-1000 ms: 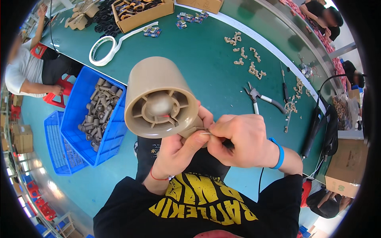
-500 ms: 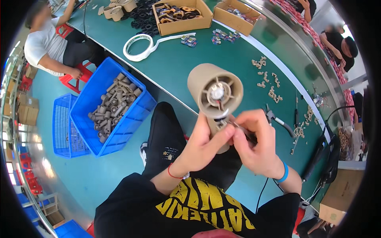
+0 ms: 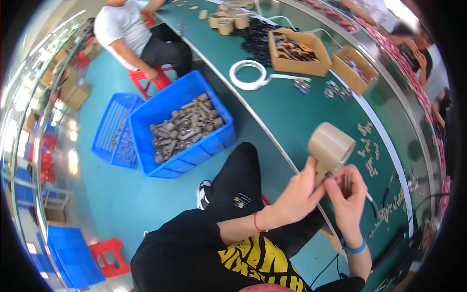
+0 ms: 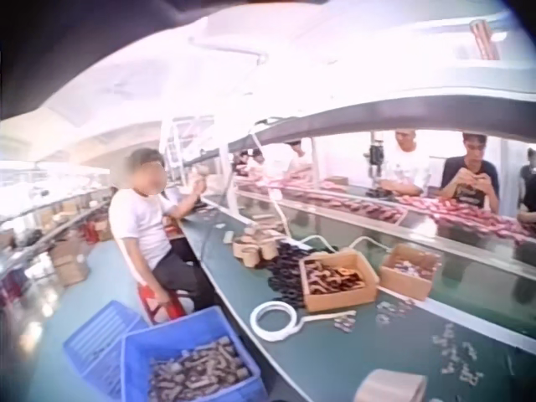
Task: Assembling a portable handheld fan by connecting internal components and screwing the casing together.
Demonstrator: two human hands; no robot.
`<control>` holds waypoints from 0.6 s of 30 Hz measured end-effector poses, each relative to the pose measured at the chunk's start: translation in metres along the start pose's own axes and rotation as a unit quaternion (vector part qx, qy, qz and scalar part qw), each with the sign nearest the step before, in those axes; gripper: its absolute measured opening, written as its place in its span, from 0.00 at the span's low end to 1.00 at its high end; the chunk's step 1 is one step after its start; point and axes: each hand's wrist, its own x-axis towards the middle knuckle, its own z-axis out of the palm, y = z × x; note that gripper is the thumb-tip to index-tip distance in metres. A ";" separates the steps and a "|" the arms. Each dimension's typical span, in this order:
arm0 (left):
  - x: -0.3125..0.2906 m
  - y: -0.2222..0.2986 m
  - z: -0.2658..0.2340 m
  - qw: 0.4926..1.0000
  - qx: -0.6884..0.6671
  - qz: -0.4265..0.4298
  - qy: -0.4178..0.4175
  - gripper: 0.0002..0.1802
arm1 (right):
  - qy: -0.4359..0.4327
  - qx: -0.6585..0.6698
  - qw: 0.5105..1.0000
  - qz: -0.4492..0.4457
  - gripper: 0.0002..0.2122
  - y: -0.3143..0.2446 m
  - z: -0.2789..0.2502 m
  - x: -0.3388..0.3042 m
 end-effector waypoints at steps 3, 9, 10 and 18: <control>0.000 0.009 -0.004 0.996 -0.075 -0.037 -0.019 0.31 | 0.017 0.029 0.999 0.014 0.06 -0.007 -0.010 0.006; -0.002 0.014 -0.025 0.982 -0.176 -0.069 0.015 0.28 | 0.019 -0.114 0.993 -0.009 0.07 0.006 -0.032 0.041; -0.004 0.013 -0.028 0.980 -0.188 -0.063 0.025 0.27 | 0.010 -0.159 0.987 -0.019 0.08 0.009 -0.038 0.045; -0.029 0.045 -0.047 0.934 -0.347 0.021 0.086 0.21 | -0.005 -0.223 0.966 -0.134 0.07 0.072 -0.136 0.082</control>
